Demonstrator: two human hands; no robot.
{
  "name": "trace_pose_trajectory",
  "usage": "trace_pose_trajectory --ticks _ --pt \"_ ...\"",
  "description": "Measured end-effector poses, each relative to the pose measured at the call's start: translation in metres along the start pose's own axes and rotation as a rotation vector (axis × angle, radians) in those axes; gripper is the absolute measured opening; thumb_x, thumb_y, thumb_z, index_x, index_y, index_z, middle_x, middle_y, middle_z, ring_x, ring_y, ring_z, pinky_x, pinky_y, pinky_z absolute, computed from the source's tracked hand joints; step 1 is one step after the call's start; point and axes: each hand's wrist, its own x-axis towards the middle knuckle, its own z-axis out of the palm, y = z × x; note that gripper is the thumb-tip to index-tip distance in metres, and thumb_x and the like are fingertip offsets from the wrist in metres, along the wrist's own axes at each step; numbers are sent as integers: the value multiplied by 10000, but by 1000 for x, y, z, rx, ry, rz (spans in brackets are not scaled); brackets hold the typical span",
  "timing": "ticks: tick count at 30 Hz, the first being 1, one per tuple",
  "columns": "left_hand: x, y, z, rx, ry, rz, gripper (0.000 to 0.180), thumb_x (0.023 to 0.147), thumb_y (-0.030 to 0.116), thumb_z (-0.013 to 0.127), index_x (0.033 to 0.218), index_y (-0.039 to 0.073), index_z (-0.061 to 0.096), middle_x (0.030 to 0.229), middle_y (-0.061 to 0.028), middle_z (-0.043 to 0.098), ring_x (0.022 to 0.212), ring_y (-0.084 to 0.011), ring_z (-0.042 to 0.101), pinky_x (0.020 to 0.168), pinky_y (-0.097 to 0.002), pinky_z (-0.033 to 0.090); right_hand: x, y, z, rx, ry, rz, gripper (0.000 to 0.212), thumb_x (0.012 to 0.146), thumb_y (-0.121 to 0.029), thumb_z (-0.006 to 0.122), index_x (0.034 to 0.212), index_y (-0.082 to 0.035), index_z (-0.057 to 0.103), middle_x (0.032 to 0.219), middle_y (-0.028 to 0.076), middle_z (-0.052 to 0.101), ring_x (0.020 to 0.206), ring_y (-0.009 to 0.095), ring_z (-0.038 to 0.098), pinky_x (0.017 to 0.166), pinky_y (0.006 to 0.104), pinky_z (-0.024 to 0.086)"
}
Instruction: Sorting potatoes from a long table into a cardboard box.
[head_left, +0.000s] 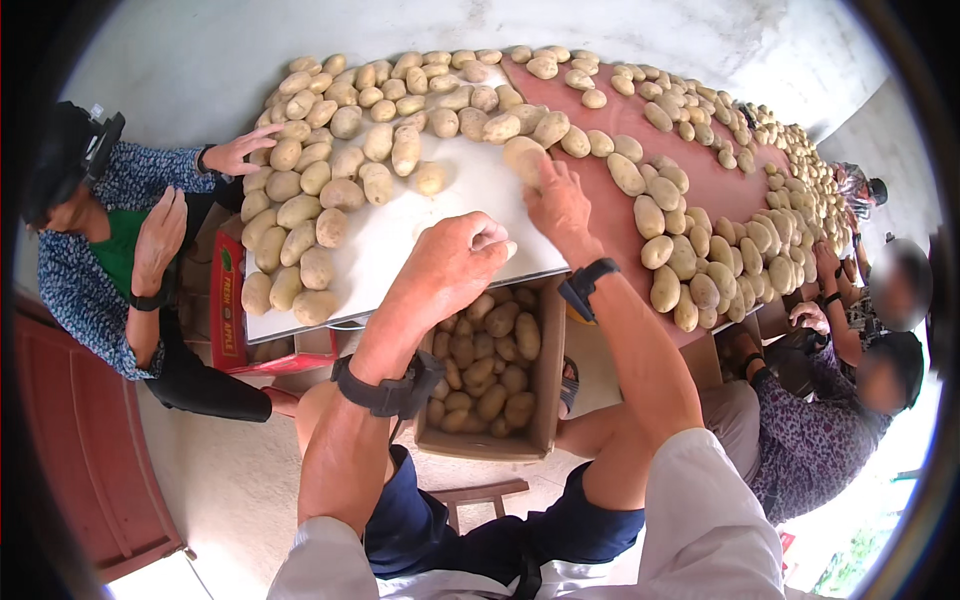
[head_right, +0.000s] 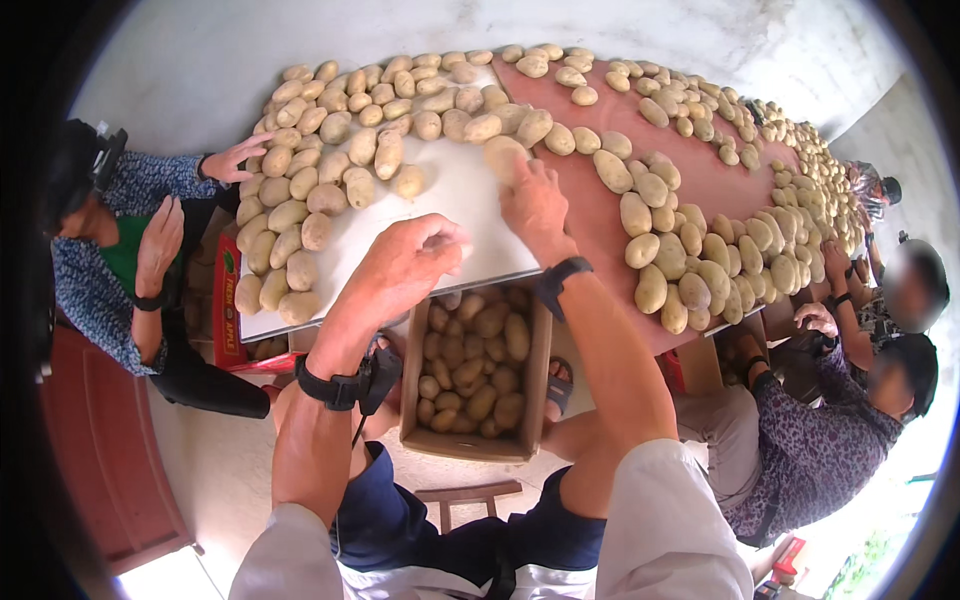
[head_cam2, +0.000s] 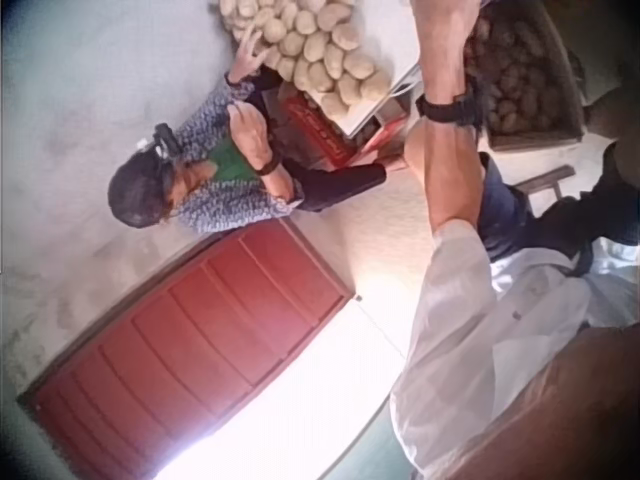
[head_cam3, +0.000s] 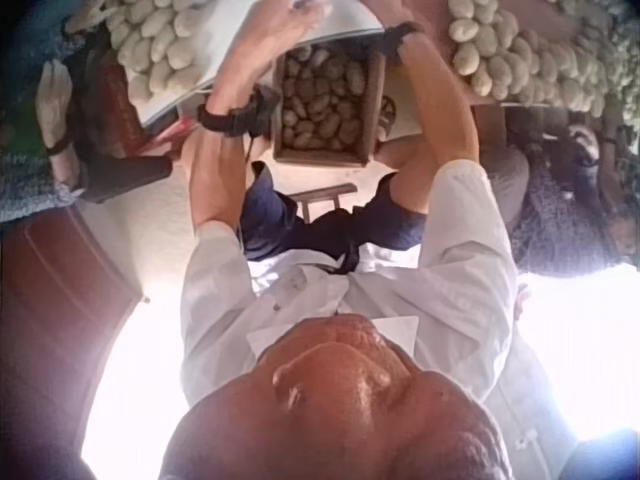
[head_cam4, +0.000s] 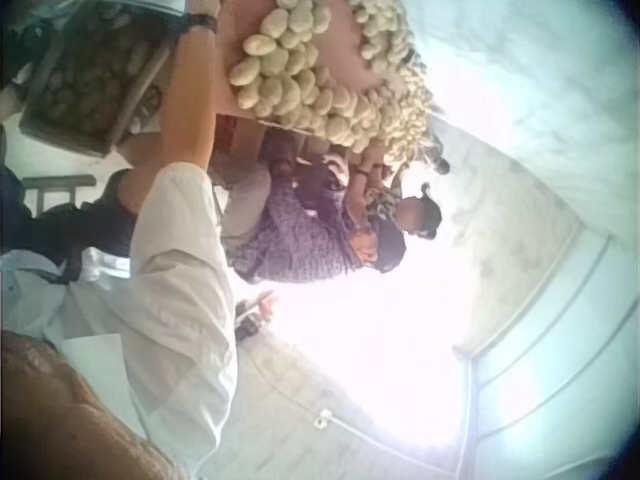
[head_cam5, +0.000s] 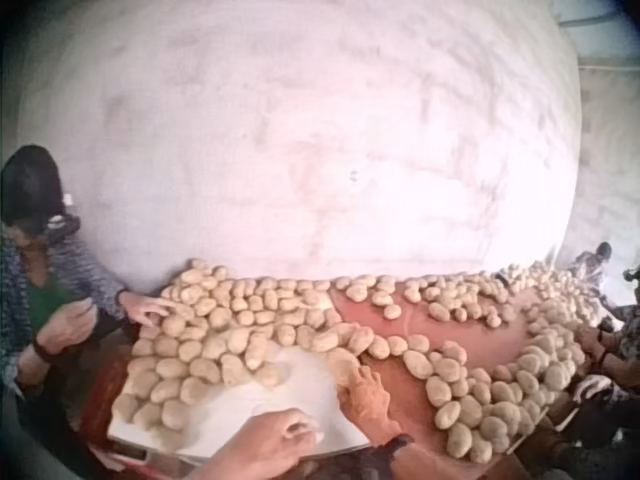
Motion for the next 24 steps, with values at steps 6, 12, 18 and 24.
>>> trace_pose_trajectory --ticks 6,12,18,24 --pt "5 -3 -4 -4 1 -14 265 963 195 659 1072 -46 671 863 -80 700 817 -151 693 730 -299 536 -47 -19 6 -230 40 -244 442 900 -205 674 1332 -289 630 1290 45 593 1317 312 471 1003 547 454" --pt "7 -8 -13 66 34 -40 266 960 183 650 1075 -56 675 884 -95 714 813 -155 697 736 -299 537 -68 -24 -6 -136 -59 -247 443 872 -162 675 1298 -285 657 1255 45 593 1277 313 480 990 544 462" --pt "13 -9 -18 82 47 -62 282 966 166 625 1119 -65 678 946 -106 728 850 -173 718 792 -302 549 -66 -19 -5 31 36 -285 481 814 -124 672 1277 -253 667 1170 41 637 1214 327 528 949 529 504" --pt "13 -6 -15 58 42 -98 280 962 171 629 1115 -59 678 967 -105 733 861 -174 723 795 -303 543 -45 -5 -5 142 -7 -117 462 829 -275 706 1288 -242 668 1152 84 681 1067 337 612 914 452 538"
